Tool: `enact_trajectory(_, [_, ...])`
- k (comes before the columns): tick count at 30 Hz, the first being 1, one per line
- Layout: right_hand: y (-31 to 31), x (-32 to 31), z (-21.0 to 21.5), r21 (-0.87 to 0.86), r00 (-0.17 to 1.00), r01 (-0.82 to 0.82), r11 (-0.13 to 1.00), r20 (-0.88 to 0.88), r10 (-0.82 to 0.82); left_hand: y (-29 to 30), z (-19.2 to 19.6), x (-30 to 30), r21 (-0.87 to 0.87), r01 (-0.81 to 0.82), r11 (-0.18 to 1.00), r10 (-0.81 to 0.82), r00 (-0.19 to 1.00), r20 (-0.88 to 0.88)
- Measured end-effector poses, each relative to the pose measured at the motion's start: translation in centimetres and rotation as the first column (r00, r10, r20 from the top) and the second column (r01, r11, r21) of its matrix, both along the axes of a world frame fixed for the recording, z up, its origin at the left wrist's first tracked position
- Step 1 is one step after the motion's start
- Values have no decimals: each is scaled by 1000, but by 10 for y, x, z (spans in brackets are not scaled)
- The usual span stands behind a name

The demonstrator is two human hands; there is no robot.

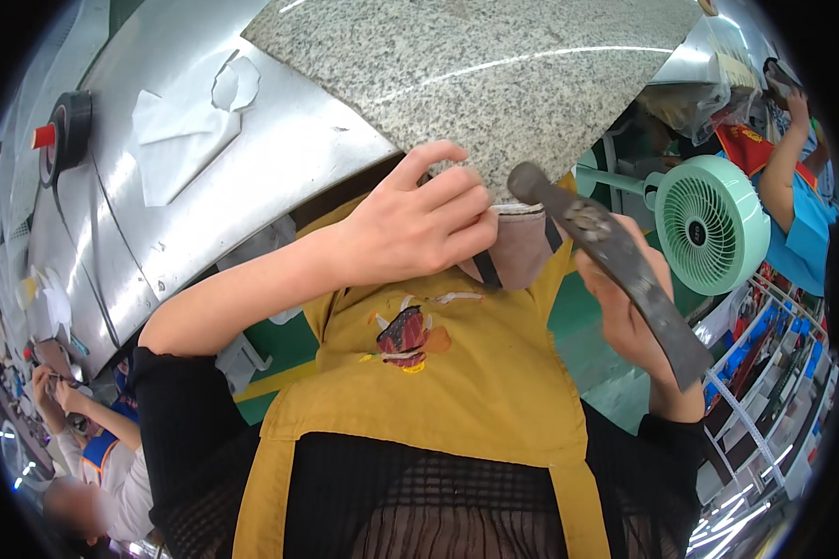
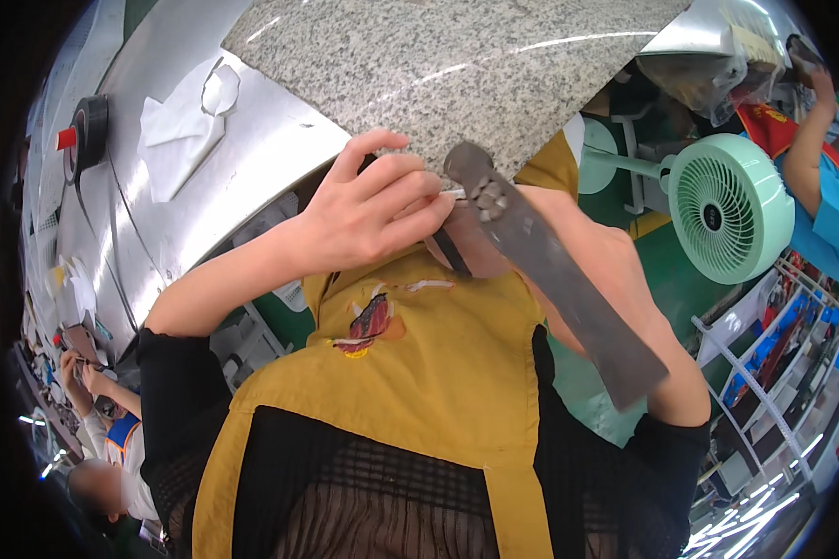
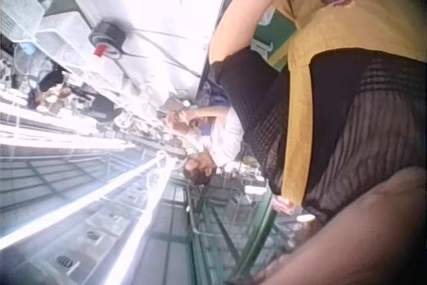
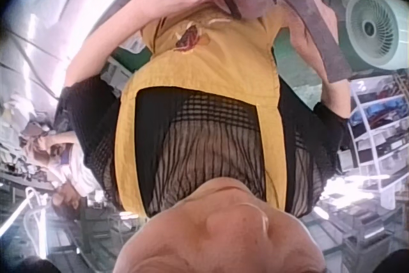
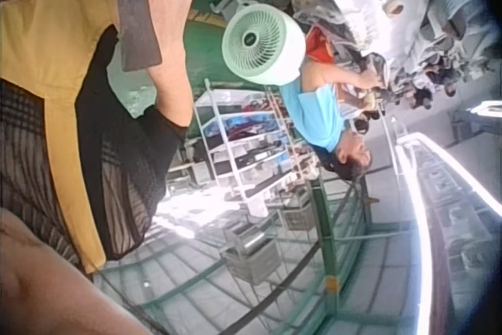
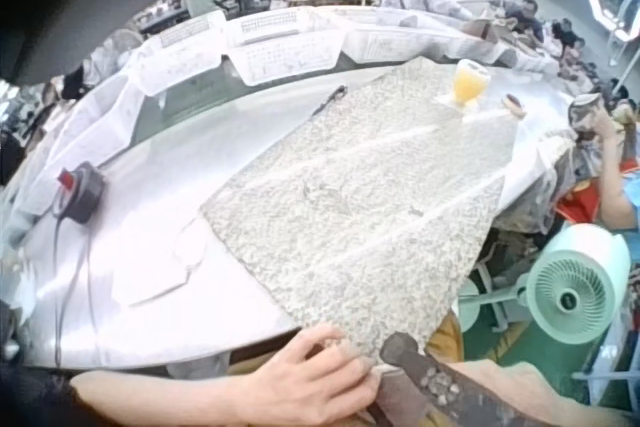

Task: The person applies adhesive to the edges of a brown handbag using a yellow sponge and then uses a hammer to secure the edges onto a granite block. The person repeats this process for different sections of the bag, occasionally inspecting the work.

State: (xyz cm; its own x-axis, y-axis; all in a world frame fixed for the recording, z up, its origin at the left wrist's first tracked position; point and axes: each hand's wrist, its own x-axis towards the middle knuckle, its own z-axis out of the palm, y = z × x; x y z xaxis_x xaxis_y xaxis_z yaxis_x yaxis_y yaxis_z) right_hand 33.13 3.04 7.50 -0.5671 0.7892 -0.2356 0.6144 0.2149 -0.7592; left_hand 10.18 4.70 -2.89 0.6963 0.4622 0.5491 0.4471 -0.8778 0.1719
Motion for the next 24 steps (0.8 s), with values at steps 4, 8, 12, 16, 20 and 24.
enact_trajectory(4, [-3, -2, -13, 29, 985, -98, 995, 149, 93, -6, 5, 0, -235, -132, 963, 137, 991, 7])
enact_trajectory(8, [0, -6, -6, -70, 997, -17, 997, 78, 22, -6, 3, -1, -324, -133, 937, 154, 987, 38])
enact_trajectory(12, [-3, -3, 0, 22, 1000, 21, 1000, -1, -21, -5, 3, -3, -221, -85, 971, 102, 992, 69])
enact_trajectory(16, [-6, -6, -19, 64, 986, -136, 989, 109, 128, -6, 3, -4, -217, -76, 973, 91, 994, 59])
enact_trajectory(20, [0, 0, -12, -82, 996, 21, 996, -80, -28, -3, 14, 2, -376, -170, 911, 161, 985, -56])
enact_trajectory(24, [-6, 18, -6, -246, 955, 247, 937, -104, -279, 7, 35, 7, -577, -91, 811, 40, 994, -100])
